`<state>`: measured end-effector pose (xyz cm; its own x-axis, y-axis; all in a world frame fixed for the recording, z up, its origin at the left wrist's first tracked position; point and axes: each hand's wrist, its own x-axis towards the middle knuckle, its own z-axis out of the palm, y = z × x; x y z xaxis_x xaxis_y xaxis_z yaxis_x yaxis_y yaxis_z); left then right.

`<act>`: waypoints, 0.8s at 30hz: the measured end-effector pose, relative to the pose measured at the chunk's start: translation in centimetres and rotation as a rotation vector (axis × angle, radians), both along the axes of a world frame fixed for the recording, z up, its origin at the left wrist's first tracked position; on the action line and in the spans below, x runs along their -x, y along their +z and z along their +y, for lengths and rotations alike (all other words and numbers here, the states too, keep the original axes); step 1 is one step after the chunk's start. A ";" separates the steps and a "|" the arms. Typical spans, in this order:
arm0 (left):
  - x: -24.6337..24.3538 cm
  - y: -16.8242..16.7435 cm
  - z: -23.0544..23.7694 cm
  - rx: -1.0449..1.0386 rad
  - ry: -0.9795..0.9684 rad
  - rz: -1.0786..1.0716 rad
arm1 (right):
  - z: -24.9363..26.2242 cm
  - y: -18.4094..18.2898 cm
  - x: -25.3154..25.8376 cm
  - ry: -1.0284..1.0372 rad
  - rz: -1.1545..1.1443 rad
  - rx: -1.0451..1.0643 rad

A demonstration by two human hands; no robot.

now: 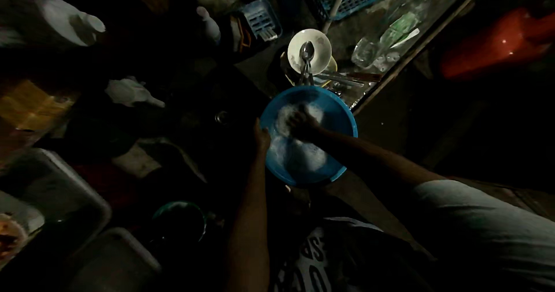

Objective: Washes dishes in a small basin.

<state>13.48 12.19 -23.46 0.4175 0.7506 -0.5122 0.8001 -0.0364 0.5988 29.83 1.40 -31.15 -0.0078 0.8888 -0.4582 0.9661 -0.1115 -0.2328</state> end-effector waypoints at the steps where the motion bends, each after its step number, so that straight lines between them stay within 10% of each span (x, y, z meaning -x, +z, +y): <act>1: 0.0 0.1 0.0 -0.009 -0.002 0.007 | -0.7 0.6 -1.3 -0.052 -0.031 0.027; 11: 0.2 -0.4 0.1 0.035 0.134 -0.135 | -9.4 5.3 3.7 -0.268 0.100 0.558; 19: 3.0 2.7 -0.8 0.107 0.296 -0.206 | -2.1 9.6 12.1 -0.627 0.987 0.147; 24: 3.6 5.4 0.2 0.061 0.296 -0.148 | -3.0 13.9 12.6 -0.546 1.004 0.126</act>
